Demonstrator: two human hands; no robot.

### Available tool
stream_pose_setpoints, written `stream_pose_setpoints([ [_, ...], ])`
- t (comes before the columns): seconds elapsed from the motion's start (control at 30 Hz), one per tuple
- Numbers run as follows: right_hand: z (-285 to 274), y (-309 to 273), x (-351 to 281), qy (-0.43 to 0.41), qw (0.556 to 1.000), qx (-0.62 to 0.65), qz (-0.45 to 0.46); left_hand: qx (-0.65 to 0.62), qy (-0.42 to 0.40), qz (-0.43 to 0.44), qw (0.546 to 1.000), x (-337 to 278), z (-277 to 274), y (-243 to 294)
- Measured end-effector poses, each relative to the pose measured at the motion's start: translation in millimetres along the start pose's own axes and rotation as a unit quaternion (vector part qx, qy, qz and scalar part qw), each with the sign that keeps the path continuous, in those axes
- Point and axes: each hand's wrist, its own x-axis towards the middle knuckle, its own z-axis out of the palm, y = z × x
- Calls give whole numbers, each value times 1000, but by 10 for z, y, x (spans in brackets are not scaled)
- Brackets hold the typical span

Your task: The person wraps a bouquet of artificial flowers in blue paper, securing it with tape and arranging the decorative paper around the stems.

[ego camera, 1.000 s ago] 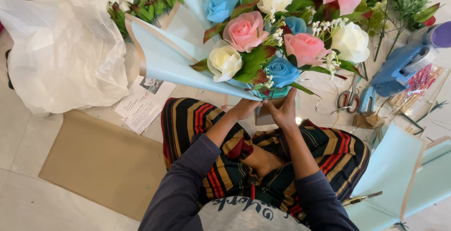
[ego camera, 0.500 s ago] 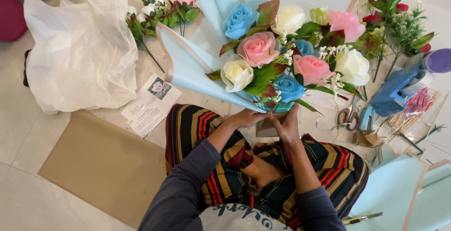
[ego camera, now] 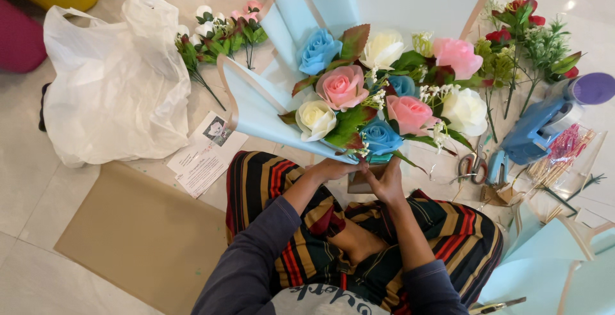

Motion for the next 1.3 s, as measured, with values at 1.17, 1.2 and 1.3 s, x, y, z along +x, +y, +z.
stream_pose_setpoints([
  [1.17,-2201,281,477,230,947,-94,203,11,-4,-81,997,368,-207,-291],
  [1.2,-2292,388,496,249,934,-117,230,35,-9,-75,997,380,-211,-277],
  [1.3,-2383,593,632,234,933,-137,235,60,7,-37,998,499,-291,-374],
])
